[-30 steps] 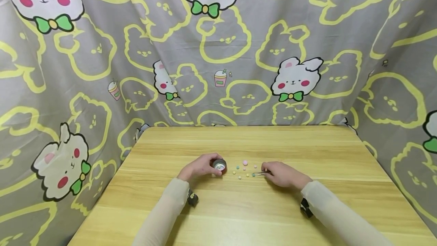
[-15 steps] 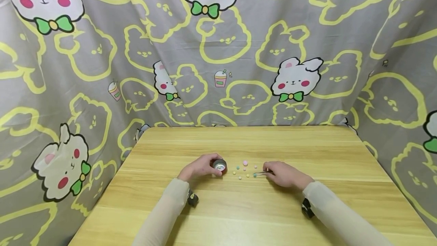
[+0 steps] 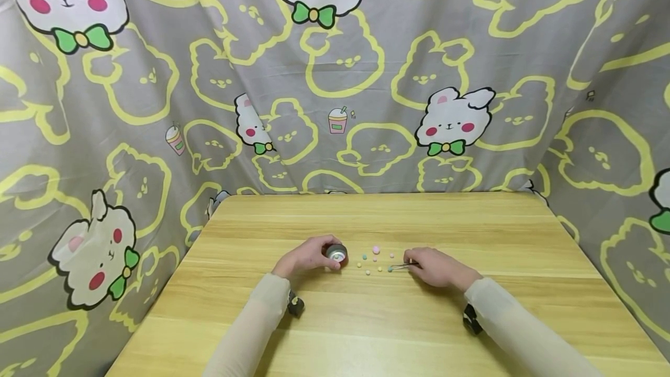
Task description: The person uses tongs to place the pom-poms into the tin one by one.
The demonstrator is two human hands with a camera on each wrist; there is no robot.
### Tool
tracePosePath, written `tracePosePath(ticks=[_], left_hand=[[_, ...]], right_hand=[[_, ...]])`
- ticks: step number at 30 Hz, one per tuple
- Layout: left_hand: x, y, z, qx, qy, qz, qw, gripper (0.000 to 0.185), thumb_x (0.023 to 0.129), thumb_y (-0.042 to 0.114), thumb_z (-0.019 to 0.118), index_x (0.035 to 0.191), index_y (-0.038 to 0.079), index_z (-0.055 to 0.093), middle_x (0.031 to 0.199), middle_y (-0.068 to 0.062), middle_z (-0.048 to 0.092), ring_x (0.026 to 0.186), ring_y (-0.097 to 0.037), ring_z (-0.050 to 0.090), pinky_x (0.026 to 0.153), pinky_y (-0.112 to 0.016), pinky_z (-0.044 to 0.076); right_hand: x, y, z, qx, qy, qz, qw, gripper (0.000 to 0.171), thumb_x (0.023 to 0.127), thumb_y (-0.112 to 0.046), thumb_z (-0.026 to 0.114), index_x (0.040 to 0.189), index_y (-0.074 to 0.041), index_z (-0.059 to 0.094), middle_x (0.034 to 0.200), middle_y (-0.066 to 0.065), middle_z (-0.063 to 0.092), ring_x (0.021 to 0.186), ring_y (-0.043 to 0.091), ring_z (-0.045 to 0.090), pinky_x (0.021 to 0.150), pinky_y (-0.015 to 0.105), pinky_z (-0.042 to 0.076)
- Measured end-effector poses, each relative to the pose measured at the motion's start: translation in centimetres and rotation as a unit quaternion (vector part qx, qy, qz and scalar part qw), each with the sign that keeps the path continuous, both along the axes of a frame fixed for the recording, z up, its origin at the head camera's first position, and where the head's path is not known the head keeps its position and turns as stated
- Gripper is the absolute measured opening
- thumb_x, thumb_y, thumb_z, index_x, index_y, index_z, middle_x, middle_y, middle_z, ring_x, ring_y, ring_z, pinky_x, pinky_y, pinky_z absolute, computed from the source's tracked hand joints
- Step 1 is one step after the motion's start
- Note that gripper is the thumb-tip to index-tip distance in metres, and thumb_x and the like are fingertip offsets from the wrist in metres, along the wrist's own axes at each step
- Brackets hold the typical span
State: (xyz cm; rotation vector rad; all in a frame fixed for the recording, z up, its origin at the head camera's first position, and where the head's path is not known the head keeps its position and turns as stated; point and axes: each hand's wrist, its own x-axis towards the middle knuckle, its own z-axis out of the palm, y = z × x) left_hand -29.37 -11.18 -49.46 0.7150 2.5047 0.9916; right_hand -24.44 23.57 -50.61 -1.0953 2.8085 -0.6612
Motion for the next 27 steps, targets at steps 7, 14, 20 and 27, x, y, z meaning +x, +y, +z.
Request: tracePosePath(ticks=[7,14,20,27], left_hand=[[-0.1,-0.1,0.2,0.000,0.008,-0.004,1.0000,0.044,0.077,0.031,0.080,0.115,0.021,0.060,0.104,0.007,0.061,0.095,-0.012,0.056,0.083,-0.028,0.044],[-0.1,-0.2,0.2,0.001,0.012,-0.007,0.9999,0.044,0.077,0.031,0.080,0.115,0.021,0.060,0.104,0.007,0.061,0.095,-0.013,0.056,0.082,-0.027,0.044],[0.0,-0.1,0.1,0.003,0.004,-0.004,1.0000,0.043,0.077,0.031,0.080,0.114,0.022,0.060,0.102,0.007,0.061,0.094,-0.014,0.057,0.082,-0.028,0.044],[0.1,-0.1,0.2,0.004,0.003,-0.008,1.0000,0.043,0.077,0.028,0.080,0.114,0.019,0.060,0.101,0.006,0.061,0.093,-0.014,0.057,0.081,-0.028,0.044]], right_hand=[[-0.2,0.2,0.0,-0.019,0.040,0.023,0.999,0.007,0.095,-0.014,0.057,0.092,-0.021,0.058,0.083,-0.013,0.051,0.071,0.003,0.046,0.063,0.028,0.041],[-0.6,0.5,-0.4,-0.034,0.066,0.026,0.997,0.010,0.094,-0.009,0.058,0.093,-0.019,0.059,0.085,-0.014,0.053,0.073,0.002,0.048,0.064,0.029,0.044],[-0.9,0.6,-0.2,-0.021,0.046,0.013,0.999,0.010,0.095,-0.011,0.057,0.095,-0.021,0.059,0.087,-0.013,0.057,0.077,0.003,0.051,0.067,0.030,0.045],[-1.1,0.3,0.6,-0.020,0.031,-0.002,0.999,0.009,0.095,-0.011,0.055,0.097,-0.018,0.059,0.088,-0.010,0.058,0.076,0.005,0.051,0.066,0.030,0.045]])
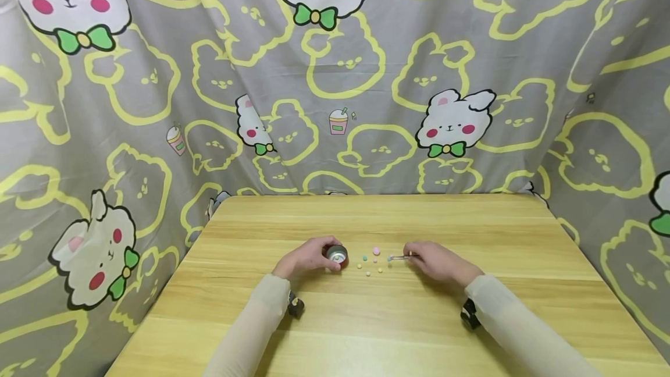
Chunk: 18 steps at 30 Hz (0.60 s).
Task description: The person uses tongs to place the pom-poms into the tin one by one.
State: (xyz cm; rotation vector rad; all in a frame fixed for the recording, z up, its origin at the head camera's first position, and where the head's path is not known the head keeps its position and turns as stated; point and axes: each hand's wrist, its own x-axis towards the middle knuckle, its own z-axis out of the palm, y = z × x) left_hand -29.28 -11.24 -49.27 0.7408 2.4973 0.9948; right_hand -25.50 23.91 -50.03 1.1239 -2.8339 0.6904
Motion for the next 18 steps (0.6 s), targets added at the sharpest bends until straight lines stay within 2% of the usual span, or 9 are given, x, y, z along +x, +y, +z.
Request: tracePosePath(ticks=[4,11,18], left_hand=[[0.0,0.0,0.1,-0.002,-0.002,0.000,1.0000,0.043,0.077,0.028,0.080,0.115,0.020,0.060,0.102,0.005,0.061,0.094,-0.014,0.057,0.081,-0.028,0.044],[-0.1,-0.1,0.0,-0.005,0.000,-0.003,1.0000,0.043,0.077,0.030,0.080,0.114,0.020,0.060,0.101,0.007,0.060,0.093,-0.013,0.056,0.081,-0.028,0.044],[-0.1,-0.1,0.0,-0.001,-0.002,-0.003,1.0000,0.042,0.078,0.029,0.079,0.114,0.020,0.060,0.102,0.005,0.061,0.094,-0.014,0.056,0.082,-0.029,0.044]], right_hand=[[-0.2,-0.2,0.3,0.000,-0.001,-0.009,1.000,0.008,0.096,-0.010,0.055,0.097,-0.017,0.060,0.086,-0.009,0.058,0.074,0.004,0.049,0.065,0.029,0.043],[-0.7,-0.9,0.9,-0.025,0.032,0.005,0.999,0.007,0.094,-0.007,0.056,0.095,-0.012,0.061,0.084,-0.003,0.060,0.073,0.006,0.051,0.066,0.032,0.045],[-1.1,-1.3,1.5,-0.016,0.022,0.003,1.000,0.008,0.096,-0.009,0.055,0.098,-0.011,0.062,0.087,-0.002,0.062,0.075,0.005,0.051,0.067,0.033,0.045]])
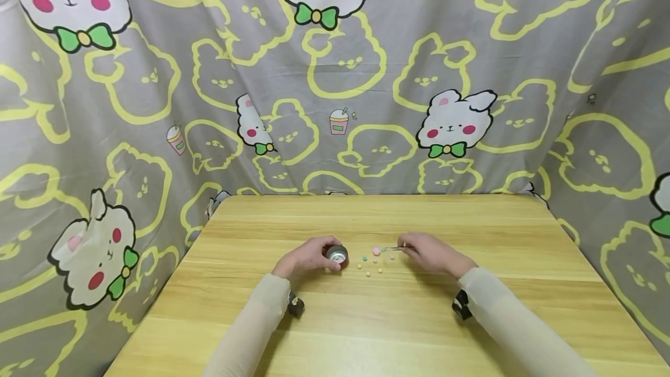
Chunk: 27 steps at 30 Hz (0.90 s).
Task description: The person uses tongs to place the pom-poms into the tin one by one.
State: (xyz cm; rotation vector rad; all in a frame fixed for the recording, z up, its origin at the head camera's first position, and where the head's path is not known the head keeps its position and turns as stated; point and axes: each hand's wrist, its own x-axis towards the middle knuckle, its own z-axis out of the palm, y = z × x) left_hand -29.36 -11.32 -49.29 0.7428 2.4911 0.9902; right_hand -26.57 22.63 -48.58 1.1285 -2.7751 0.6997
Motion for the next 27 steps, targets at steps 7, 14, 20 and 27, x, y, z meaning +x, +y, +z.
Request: tracePosePath(ticks=[7,14,20,27], left_hand=[[0.1,0.0,0.0,0.003,0.002,-0.001,1.0000,0.044,0.077,0.029,0.079,0.116,0.018,0.060,0.103,0.005,0.061,0.094,-0.013,0.056,0.082,-0.028,0.044],[0.1,-0.1,0.1,0.005,0.002,0.003,1.0000,0.043,0.077,0.029,0.080,0.114,0.019,0.061,0.103,0.004,0.061,0.093,-0.013,0.056,0.082,-0.029,0.043],[0.0,-0.2,0.1,0.008,-0.002,0.007,0.9999,0.043,0.077,0.028,0.080,0.114,0.019,0.061,0.103,0.005,0.061,0.093,-0.014,0.056,0.082,-0.029,0.043],[-0.2,0.1,-0.1,0.010,-0.003,-0.001,0.9999,0.043,0.077,0.028,0.080,0.115,0.019,0.060,0.103,0.005,0.061,0.093,-0.012,0.056,0.081,-0.028,0.044]], right_hand=[[-0.5,-0.7,0.7,-0.015,0.013,0.020,1.000,0.007,0.095,-0.006,0.056,0.098,-0.009,0.062,0.087,0.002,0.062,0.073,0.006,0.050,0.064,0.031,0.044],[-1.1,-1.7,1.4,-0.003,0.004,0.017,1.000,0.007,0.095,-0.008,0.055,0.098,-0.011,0.061,0.089,0.001,0.062,0.074,0.006,0.050,0.065,0.032,0.044],[-1.6,-2.8,1.8,-0.005,0.005,0.026,1.000,0.009,0.096,-0.008,0.055,0.100,-0.012,0.061,0.094,0.004,0.064,0.083,0.010,0.057,0.071,0.036,0.048],[-1.7,-3.9,2.4,-0.002,-0.001,0.033,0.999,0.009,0.096,-0.008,0.054,0.101,-0.012,0.060,0.095,0.005,0.064,0.085,0.014,0.059,0.072,0.037,0.048]])
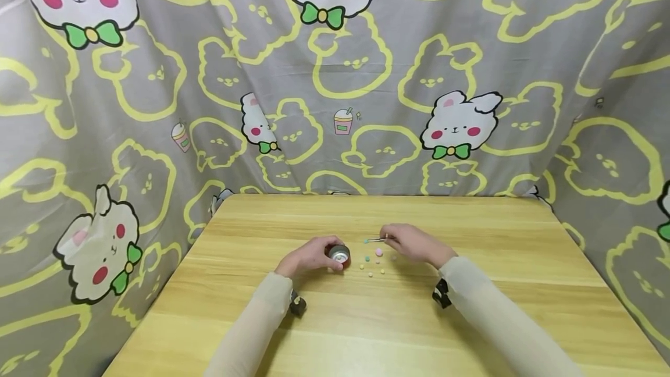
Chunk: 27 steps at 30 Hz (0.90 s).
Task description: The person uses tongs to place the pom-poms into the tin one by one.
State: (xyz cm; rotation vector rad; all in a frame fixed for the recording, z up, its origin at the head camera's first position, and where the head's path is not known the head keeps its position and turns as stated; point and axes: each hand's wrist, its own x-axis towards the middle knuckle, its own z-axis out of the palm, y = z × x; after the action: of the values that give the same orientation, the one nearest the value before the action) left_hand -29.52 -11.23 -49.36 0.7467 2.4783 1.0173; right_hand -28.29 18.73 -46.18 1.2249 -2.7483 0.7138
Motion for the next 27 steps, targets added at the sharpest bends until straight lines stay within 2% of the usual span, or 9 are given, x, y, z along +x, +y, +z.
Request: tracePosePath(ticks=[6,11,18,22,27], left_hand=[[-0.1,-0.1,0.0,-0.002,0.006,0.001,1.0000,0.043,0.077,0.029,0.080,0.114,0.020,0.061,0.102,0.006,0.061,0.093,-0.012,0.056,0.082,-0.028,0.044],[0.0,-0.1,0.0,-0.003,0.004,0.002,1.0000,0.042,0.076,0.029,0.080,0.112,0.020,0.061,0.102,0.005,0.061,0.093,-0.013,0.056,0.081,-0.028,0.043],[0.0,0.0,0.0,-0.004,0.012,0.002,0.9999,0.041,0.076,0.029,0.080,0.111,0.019,0.061,0.101,0.005,0.061,0.092,-0.012,0.056,0.081,-0.028,0.043],[0.0,0.0,0.1,-0.006,0.013,0.001,0.9999,0.041,0.076,0.030,0.080,0.111,0.020,0.061,0.102,0.005,0.061,0.093,-0.012,0.057,0.081,-0.027,0.044],[0.0,0.0,0.0,-0.007,0.014,0.000,0.9999,0.042,0.076,0.030,0.081,0.111,0.020,0.061,0.101,0.006,0.061,0.093,-0.011,0.056,0.081,-0.026,0.043]], right_hand=[[-0.2,-1.3,0.5,0.006,0.012,0.003,1.000,0.010,0.096,-0.007,0.054,0.101,-0.012,0.060,0.095,0.001,0.064,0.087,0.016,0.060,0.074,0.038,0.048],[-0.3,-2.3,0.7,0.011,0.005,0.012,1.000,0.011,0.096,-0.008,0.053,0.102,-0.011,0.061,0.097,0.002,0.064,0.087,0.013,0.059,0.074,0.037,0.048],[-0.3,-3.6,0.9,0.007,0.007,0.029,1.000,0.010,0.096,-0.008,0.052,0.100,-0.011,0.060,0.093,0.001,0.062,0.080,0.009,0.056,0.071,0.034,0.047],[-0.2,-4.4,0.7,0.004,0.002,0.038,0.999,0.009,0.096,-0.007,0.053,0.099,-0.012,0.061,0.089,-0.003,0.060,0.075,0.007,0.054,0.070,0.033,0.047],[-0.2,-5.1,0.3,0.012,0.009,0.050,0.999,0.009,0.095,-0.006,0.054,0.098,-0.011,0.061,0.089,-0.004,0.060,0.078,0.008,0.055,0.071,0.033,0.048]])
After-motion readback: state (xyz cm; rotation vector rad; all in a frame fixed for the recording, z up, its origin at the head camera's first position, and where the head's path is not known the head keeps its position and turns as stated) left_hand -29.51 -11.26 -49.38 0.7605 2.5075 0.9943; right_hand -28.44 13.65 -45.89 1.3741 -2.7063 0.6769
